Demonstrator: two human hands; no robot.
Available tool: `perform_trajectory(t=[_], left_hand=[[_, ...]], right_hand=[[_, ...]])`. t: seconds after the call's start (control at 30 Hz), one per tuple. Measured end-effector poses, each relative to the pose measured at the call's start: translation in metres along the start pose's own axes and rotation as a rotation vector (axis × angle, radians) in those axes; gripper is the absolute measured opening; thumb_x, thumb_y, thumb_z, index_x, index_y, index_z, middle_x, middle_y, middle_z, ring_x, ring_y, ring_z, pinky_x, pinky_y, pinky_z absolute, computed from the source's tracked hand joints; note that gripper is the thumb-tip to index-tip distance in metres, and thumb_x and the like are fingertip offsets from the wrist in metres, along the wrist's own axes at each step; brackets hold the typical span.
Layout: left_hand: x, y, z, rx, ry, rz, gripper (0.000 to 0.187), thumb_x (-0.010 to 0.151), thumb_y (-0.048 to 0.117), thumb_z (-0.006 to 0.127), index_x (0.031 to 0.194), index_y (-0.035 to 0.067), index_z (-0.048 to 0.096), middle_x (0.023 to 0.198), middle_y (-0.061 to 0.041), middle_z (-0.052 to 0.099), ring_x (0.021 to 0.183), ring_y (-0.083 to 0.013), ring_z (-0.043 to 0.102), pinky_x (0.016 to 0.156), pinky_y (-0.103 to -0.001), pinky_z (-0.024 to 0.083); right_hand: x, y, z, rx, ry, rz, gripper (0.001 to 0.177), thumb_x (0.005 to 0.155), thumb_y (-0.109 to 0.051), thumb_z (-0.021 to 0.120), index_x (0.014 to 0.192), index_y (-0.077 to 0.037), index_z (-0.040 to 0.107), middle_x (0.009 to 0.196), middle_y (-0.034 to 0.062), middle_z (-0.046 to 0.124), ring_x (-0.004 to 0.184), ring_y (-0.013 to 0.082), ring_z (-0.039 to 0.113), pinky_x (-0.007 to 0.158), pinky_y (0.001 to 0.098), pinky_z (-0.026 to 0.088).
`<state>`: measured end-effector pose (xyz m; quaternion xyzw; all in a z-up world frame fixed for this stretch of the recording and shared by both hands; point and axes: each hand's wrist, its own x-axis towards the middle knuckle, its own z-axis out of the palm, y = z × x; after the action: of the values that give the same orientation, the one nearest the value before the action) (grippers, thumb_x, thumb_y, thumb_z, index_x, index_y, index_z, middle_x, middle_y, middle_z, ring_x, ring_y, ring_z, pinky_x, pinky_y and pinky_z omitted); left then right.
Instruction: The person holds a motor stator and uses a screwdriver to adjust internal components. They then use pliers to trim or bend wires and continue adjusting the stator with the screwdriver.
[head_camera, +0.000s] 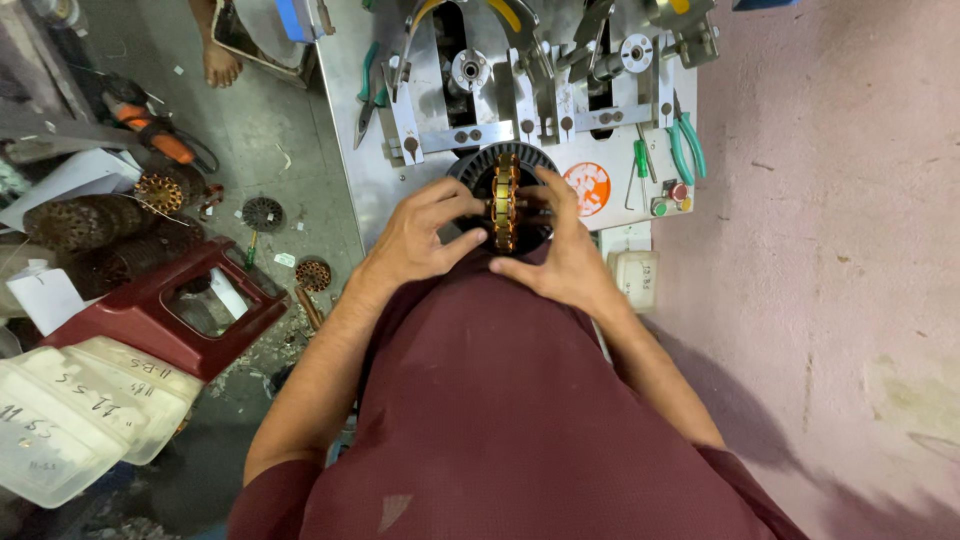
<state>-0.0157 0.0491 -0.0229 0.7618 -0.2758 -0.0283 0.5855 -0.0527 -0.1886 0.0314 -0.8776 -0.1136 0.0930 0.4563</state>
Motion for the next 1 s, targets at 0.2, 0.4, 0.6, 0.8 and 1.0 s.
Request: perform_trajectory(t=[0.2, 0.4, 0.6, 0.8, 1.0], left_hand=[[-0.002, 0.001, 0.011, 0.007, 0.080, -0.063, 0.017, 0.086, 0.013, 0.080, 0.098, 0.002, 0.074, 0.098, -0.008, 0.061, 0.094, -0.0235, 0.063, 0.082, -0.035, 0.052], [-0.016, -0.004, 0.004, -0.113, 0.170, -0.002, 0.011, 0.089, 0.014, 0.080, 0.089, 0.006, 0.073, 0.121, -0.010, 0.060, 0.115, -0.0241, 0.059, 0.093, -0.034, 0.052], [-0.069, -0.018, -0.028, -0.332, -0.048, -0.518, 0.017, 0.094, 0.022, 0.077, 0.094, 0.005, 0.074, 0.085, -0.004, 0.072, 0.072, -0.0129, 0.067, 0.066, -0.030, 0.054], [-0.129, -0.031, -0.057, -0.255, 0.001, -0.556, 0.015, 0.092, 0.022, 0.078, 0.097, 0.008, 0.076, 0.088, -0.002, 0.077, 0.074, -0.0081, 0.070, 0.067, -0.026, 0.059], [-0.140, -0.018, -0.096, -0.441, 0.171, -0.451, 0.018, 0.087, 0.015, 0.083, 0.093, 0.000, 0.075, 0.084, -0.008, 0.071, 0.067, -0.0104, 0.055, 0.058, -0.026, 0.040]], right_hand=[[0.005, 0.003, 0.014, 0.142, 0.107, 0.133, 0.119, 0.070, -0.017, 0.099, 0.155, -0.004, 0.017, 0.127, 0.0239, 0.065, 0.115, 0.0298, 0.072, 0.100, 0.0412, 0.060], [0.006, -0.006, 0.009, 0.201, 0.173, 0.232, 0.104, 0.069, -0.014, 0.098, 0.142, -0.003, 0.025, 0.119, 0.0241, 0.068, 0.107, 0.0277, 0.073, 0.094, 0.0396, 0.062], [0.012, -0.024, 0.012, 0.249, 0.196, 0.344, 0.085, 0.077, -0.015, 0.093, 0.134, -0.005, 0.031, 0.114, 0.0189, 0.071, 0.103, 0.0271, 0.076, 0.092, 0.0379, 0.064], [0.012, -0.048, 0.009, -0.357, 0.264, -0.196, 0.075, 0.078, -0.023, 0.091, 0.139, -0.008, 0.049, 0.149, 0.0365, 0.030, 0.145, 0.0503, 0.024, 0.118, 0.0585, 0.034], [0.018, -0.039, 0.017, -0.553, -0.036, -0.426, 0.028, 0.085, -0.011, 0.083, 0.112, -0.017, 0.078, 0.158, 0.0134, 0.043, 0.152, 0.0451, 0.026, 0.126, 0.0633, 0.022]])
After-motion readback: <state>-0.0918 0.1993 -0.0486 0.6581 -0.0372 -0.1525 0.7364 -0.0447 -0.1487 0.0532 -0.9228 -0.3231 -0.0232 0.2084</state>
